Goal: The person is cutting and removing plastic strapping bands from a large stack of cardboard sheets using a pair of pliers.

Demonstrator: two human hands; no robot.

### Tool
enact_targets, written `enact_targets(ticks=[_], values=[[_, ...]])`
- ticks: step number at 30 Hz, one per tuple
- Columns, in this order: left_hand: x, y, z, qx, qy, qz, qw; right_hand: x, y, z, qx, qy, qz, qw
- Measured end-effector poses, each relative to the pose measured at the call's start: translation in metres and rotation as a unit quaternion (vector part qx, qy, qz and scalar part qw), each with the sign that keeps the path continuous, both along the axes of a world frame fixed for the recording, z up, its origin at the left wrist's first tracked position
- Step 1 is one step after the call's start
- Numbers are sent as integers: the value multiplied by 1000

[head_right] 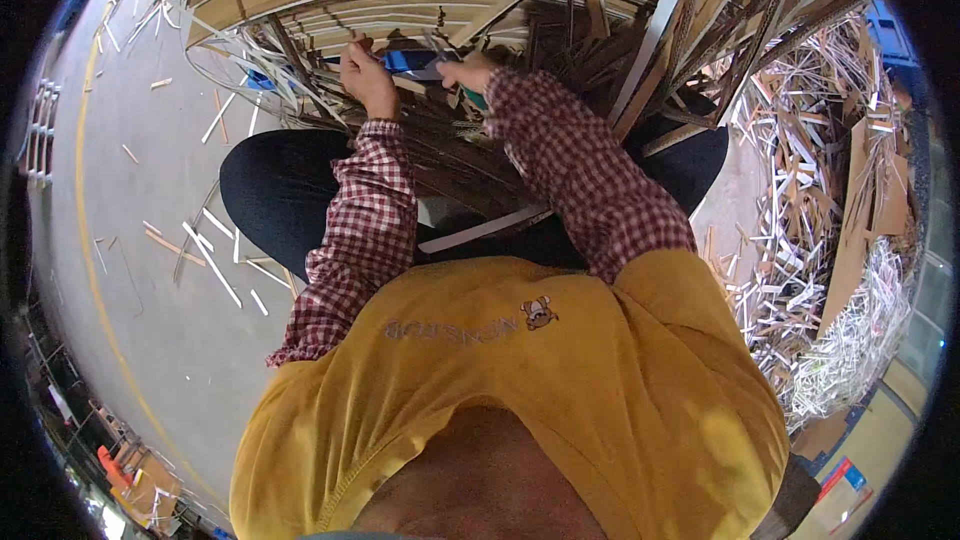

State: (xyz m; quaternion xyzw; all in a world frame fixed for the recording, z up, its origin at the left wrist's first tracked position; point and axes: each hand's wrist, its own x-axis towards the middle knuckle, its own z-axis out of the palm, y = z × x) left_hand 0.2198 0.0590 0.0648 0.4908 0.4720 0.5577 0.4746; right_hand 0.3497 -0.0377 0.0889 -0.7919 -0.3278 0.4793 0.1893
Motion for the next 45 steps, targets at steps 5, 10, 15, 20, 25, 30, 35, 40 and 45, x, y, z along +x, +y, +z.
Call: enact_targets(ticks=[5, 10, 15, 20, 25, 30, 35, 40, 45], values=[[3, -10, 10, 23, 12, 4, 1000, -4, 17, -14, 25, -10, -45, 999], [3, -7, 14, -26, -13, -11, 1000, -24, 14, -13, 70, -83, -139, 984], [16, -17, 2, 84, 82, -121, 986, -67, -51, 19, 324, -116, 30, 939], [21, -19, -19, 109, 118, -107, 981, -34, -107, 10, -40, -31, 316, 947], [-5, -10, -33, -27, 123, -2, 992, 18, -73, 7, 215, 309, 165, 912], [-7, -15, -26, 7, 104, 12, 994, 21, -12, 15, 18, 77, 41, 996], [2, -7, 0, -8, 76, 0, 997, -22, 9, 10, -36, 96, -109, 989], [14, -19, -4, 101, 0, -110, 989, -69, -61, 27, 406, 104, -150, 896], [5, -27, -32, -54, 154, -198, 967, -22, -83, 33, -20, 84, 188, 978]])
